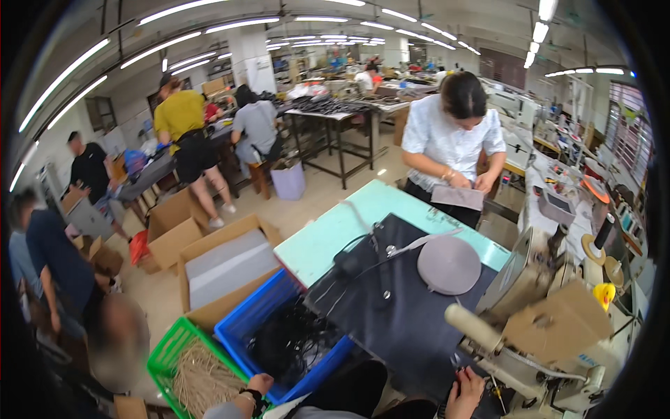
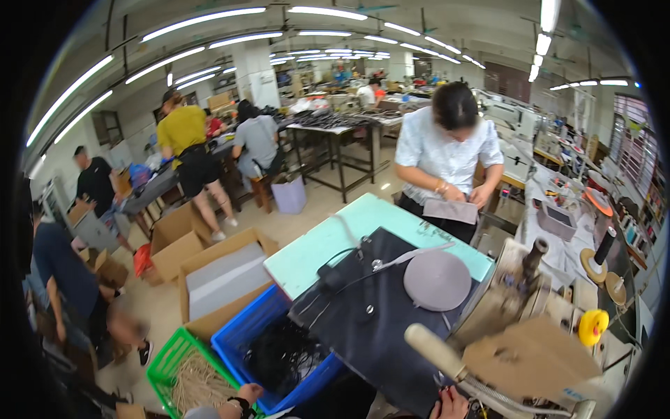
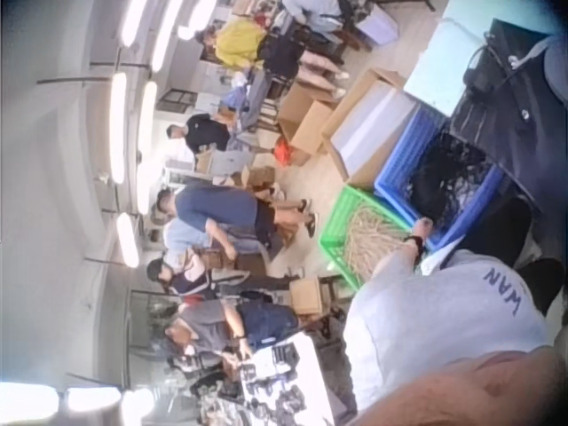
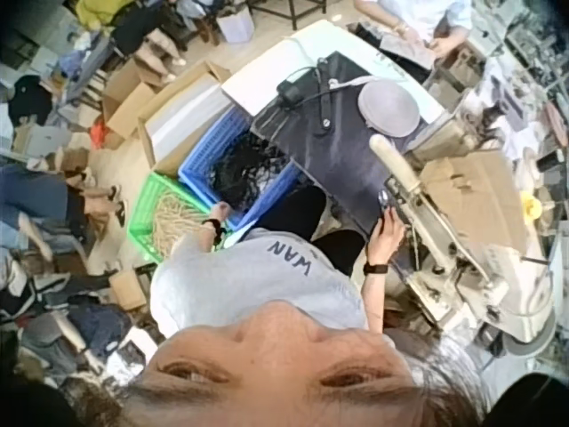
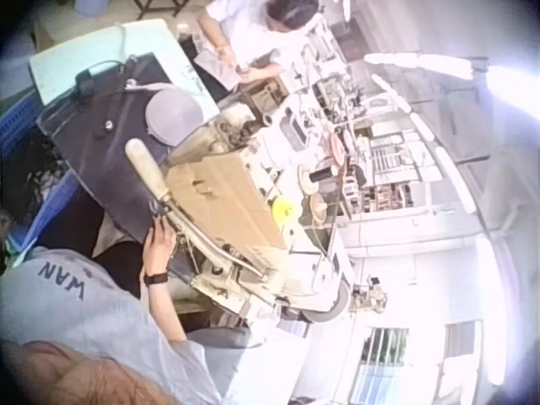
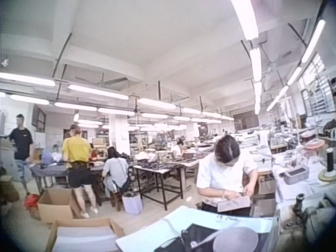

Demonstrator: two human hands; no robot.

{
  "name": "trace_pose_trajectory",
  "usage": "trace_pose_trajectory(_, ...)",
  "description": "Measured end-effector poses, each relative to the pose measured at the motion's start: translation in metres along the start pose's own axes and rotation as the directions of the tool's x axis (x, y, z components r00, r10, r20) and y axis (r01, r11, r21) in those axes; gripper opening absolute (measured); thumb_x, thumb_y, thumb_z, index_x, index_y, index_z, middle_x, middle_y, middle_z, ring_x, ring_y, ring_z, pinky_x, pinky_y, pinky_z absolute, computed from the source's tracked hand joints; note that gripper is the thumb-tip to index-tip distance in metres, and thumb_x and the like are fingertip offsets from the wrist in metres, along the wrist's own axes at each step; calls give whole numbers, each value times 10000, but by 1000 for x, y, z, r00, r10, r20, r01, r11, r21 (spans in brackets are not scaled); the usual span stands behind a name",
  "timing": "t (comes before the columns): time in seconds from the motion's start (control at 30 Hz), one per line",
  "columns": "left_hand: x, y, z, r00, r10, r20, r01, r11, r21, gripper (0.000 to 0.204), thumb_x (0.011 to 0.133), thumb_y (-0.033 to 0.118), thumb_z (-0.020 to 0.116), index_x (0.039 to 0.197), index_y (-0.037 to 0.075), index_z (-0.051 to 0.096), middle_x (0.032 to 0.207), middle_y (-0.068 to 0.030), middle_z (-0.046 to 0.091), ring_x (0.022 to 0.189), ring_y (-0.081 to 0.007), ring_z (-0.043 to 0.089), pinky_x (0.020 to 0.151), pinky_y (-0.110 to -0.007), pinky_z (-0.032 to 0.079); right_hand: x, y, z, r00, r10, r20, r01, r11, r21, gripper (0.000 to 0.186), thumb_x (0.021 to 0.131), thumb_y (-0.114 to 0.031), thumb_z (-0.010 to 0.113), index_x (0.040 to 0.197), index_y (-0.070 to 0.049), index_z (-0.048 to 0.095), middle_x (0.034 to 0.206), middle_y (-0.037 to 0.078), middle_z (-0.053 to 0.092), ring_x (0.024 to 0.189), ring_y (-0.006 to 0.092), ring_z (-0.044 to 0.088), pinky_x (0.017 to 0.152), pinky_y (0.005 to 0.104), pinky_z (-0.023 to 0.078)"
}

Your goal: The person prepares a sewing machine by threading it with black thread and cutting the excess with scissors. They then position a black leather-like bag under the presser foot and sew a strap onto the bag using the machine.

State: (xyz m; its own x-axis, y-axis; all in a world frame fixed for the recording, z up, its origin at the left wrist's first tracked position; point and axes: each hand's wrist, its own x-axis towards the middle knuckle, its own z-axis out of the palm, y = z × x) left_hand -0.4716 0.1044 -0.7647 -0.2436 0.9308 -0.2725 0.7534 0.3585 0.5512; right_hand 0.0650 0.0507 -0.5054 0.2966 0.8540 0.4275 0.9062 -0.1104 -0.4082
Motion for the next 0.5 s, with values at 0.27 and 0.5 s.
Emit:
trace_pose_trajectory(0.27, -84, -69, -77, 874, -360, -328, 400, 914, 64, 229, 782, 272, 612, 841, 75, 713, 814, -176, 668, 799, -347, 648, 738, -428, 511, -51, -6, -65, 996, -11, -86, 22, 991, 133, 254, 860, -100, 609, 1094, -2, 608, 1153, 176, 576, 1024, 347, 538, 905, 417, 419)
trace_pose_trajectory(0.5, -174, -133, -174, 376, -681, -629, 774, 603, -190, 167, 786, 115, 619, 904, 46, 714, 912, -208, 667, 882, -357, 647, 749, -426, 522, -145, 64, -153, 938, 256, -232, -219, 960, 173, 148, 879, -63, 603, 961, 52, 648, 890, 189, 648, 759, 277, 595, 725, 358, 483)
